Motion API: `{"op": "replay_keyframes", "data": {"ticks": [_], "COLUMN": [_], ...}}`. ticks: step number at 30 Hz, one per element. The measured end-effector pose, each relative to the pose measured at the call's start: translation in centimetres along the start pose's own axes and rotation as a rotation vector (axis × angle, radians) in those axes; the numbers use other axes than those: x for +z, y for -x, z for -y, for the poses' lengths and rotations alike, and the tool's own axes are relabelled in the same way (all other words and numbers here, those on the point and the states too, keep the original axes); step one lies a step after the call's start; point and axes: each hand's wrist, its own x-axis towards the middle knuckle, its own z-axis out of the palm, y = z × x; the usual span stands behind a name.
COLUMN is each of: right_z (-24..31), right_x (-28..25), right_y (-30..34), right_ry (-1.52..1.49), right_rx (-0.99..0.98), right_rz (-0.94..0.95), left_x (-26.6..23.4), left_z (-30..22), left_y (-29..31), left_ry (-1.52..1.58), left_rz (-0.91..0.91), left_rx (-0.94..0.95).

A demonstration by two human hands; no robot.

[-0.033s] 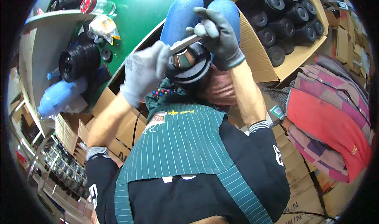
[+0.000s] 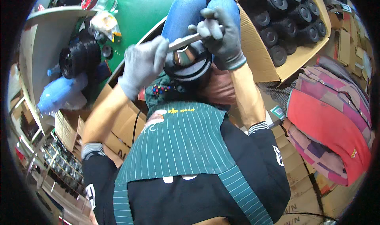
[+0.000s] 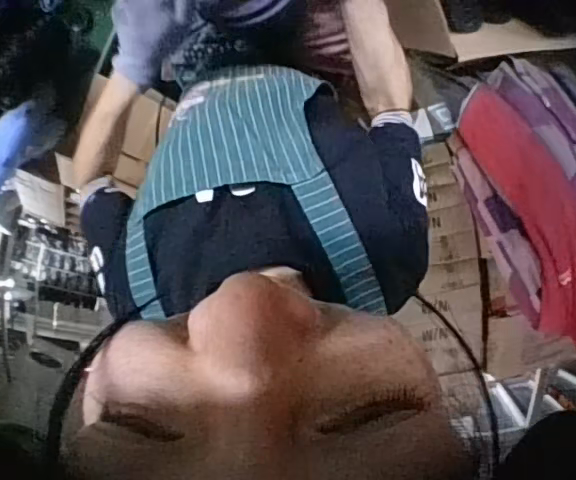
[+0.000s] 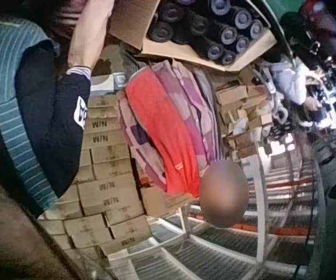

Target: The person assembles black kettles by attaching circular bases to the kettle bodies using a metal tool. They repeatedly pick up a kettle, place a base on top, and use the tool to secure it before setting the assembled unit aside on the green table.

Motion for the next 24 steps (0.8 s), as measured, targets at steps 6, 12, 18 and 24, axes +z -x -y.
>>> {"op": "replay_keyframes", "data": {"ticks": [6,12,18,24], "right_z": [-0.8,-1.3,2.2,0.8], "right_x": [6.8,10.3,9.5,10.8], "right_y": [5.2,7.7,7.5,8.4], "right_ry": [0.99,0.89,0.954,1.955], "right_rx": [-0.408,-0.611,-0.206,0.082], "right_rz": [-0.212,-0.166,-0.328,0.094], "left_x": [0.7,2.2,0.7,1.1], "left_z": [6.4,7.1,8.9,15.0], "left_y": [-2.8,-9.1,-4.3,-2.8], "left_ry": [0.144,0.071,0.221,0.008], "left_rz": [0.1,0.117,0.023,-0.29], "left_rx": [0.441,0.739,0.31,0.076]}}
